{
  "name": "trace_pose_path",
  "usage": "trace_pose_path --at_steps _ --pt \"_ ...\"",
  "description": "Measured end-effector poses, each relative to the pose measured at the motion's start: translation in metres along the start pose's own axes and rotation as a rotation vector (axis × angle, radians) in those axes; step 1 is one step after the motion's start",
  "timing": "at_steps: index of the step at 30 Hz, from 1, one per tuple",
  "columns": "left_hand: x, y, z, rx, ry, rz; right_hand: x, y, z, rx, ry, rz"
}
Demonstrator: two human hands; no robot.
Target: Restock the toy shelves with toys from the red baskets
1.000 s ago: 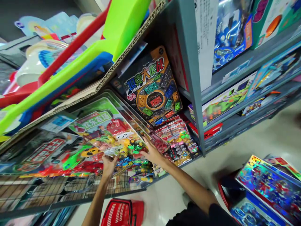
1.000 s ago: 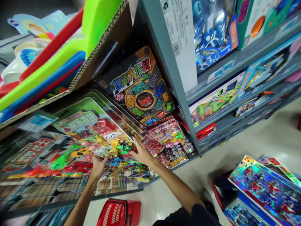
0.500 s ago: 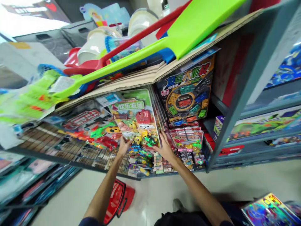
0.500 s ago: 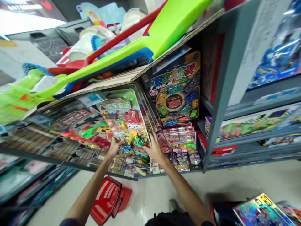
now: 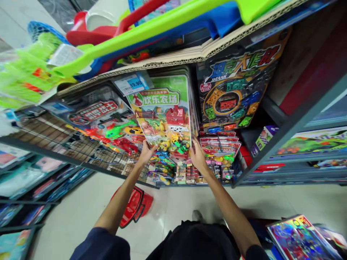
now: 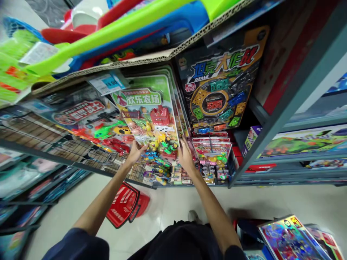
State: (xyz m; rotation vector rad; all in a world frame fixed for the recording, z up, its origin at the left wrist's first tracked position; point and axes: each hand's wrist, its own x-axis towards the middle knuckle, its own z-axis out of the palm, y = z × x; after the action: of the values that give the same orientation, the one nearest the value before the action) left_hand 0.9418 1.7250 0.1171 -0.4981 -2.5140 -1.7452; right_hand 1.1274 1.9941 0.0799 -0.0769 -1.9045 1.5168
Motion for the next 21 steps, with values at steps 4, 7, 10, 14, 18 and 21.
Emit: trace_pose_path --at_steps 4,7,10,14,18,21 --pt "-0.013 0.006 0.027 0.054 -0.036 -0.016 0.013 0.009 -0.020 -0.006 0.105 -0.008" --pt "-0.029 0.011 0.034 0.098 0.015 -0.006 0.013 0.011 -0.030 -0.018 0.174 0.027" --pt "-0.046 0.011 0.034 0.129 0.100 0.020 0.006 0.010 -0.031 -0.042 0.228 0.069" --pt "-0.061 0.009 0.035 0.001 0.057 0.013 0.001 0.007 -0.024 0.015 0.288 0.188" --pt "-0.063 0.011 0.037 -0.045 0.031 -0.019 0.001 0.001 -0.017 0.031 0.319 0.233" --pt "-0.064 0.013 0.033 -0.103 0.023 -0.015 -0.001 -0.002 -0.013 -0.011 0.334 0.234"
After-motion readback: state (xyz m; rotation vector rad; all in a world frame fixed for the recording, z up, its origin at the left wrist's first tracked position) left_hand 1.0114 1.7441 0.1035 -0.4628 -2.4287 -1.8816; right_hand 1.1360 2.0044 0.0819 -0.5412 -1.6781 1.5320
